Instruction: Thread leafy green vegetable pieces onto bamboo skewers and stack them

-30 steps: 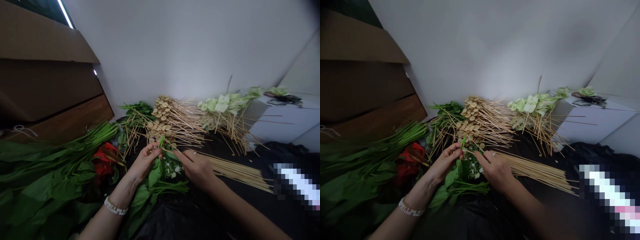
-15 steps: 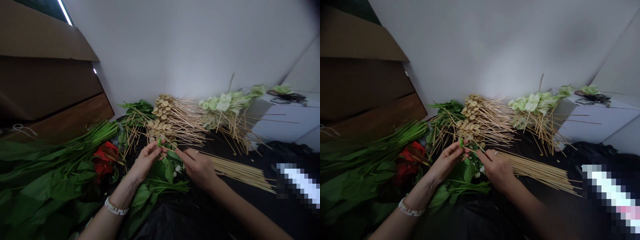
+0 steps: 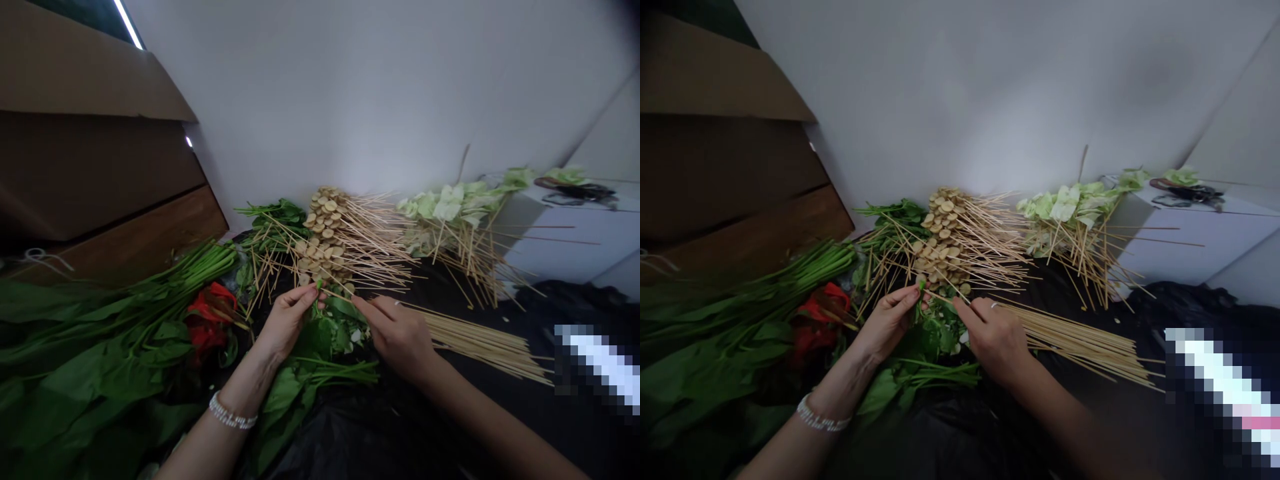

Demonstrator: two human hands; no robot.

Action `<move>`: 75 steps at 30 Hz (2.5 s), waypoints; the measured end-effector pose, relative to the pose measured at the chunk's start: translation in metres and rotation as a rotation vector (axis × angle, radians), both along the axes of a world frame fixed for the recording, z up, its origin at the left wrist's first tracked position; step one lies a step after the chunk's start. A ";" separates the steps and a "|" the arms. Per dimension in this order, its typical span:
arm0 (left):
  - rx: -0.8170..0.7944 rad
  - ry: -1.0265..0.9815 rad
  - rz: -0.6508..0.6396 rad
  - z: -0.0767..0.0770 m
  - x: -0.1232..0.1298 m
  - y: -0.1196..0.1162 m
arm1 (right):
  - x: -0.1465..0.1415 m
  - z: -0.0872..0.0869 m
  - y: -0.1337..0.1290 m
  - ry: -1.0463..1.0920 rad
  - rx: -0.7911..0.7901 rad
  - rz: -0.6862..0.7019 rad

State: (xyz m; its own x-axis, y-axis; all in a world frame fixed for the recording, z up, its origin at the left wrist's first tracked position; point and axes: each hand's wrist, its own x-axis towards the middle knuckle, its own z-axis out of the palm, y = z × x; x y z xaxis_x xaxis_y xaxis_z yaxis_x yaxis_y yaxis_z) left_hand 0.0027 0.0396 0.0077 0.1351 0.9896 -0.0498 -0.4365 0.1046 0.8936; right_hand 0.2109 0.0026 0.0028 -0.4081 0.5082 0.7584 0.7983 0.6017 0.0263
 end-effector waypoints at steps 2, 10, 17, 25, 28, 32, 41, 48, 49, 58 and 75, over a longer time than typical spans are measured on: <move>-0.004 0.004 -0.006 0.000 0.000 0.000 | 0.000 0.000 0.000 0.002 0.001 -0.001; 0.010 0.033 0.035 0.001 0.000 0.001 | -0.001 0.000 0.000 0.011 -0.004 0.002; 0.024 0.077 0.027 0.003 -0.001 0.001 | -0.004 -0.008 -0.002 0.018 0.018 -0.001; 0.056 0.194 -0.089 -0.001 0.003 -0.006 | -0.010 -0.012 -0.004 0.043 -0.006 0.049; 0.111 0.272 -0.175 -0.003 0.006 -0.009 | -0.013 -0.012 -0.005 0.071 -0.051 0.081; 0.124 0.276 -0.083 0.000 0.005 -0.008 | -0.013 -0.009 -0.003 0.099 -0.101 0.067; 0.145 0.313 -0.061 0.000 0.006 -0.009 | -0.013 -0.014 -0.003 0.140 -0.189 0.070; 0.243 0.419 0.023 0.003 0.004 -0.005 | -0.004 -0.006 0.003 0.268 -0.230 0.066; 0.257 0.441 0.078 0.005 0.002 -0.004 | 0.000 -0.004 0.006 0.322 -0.220 0.052; 0.465 0.827 -0.569 -0.011 0.005 -0.016 | 0.014 -0.003 0.021 0.541 -0.191 -0.045; 0.107 0.193 -0.135 0.007 -0.004 -0.004 | 0.010 -0.004 0.014 0.527 -0.293 -0.003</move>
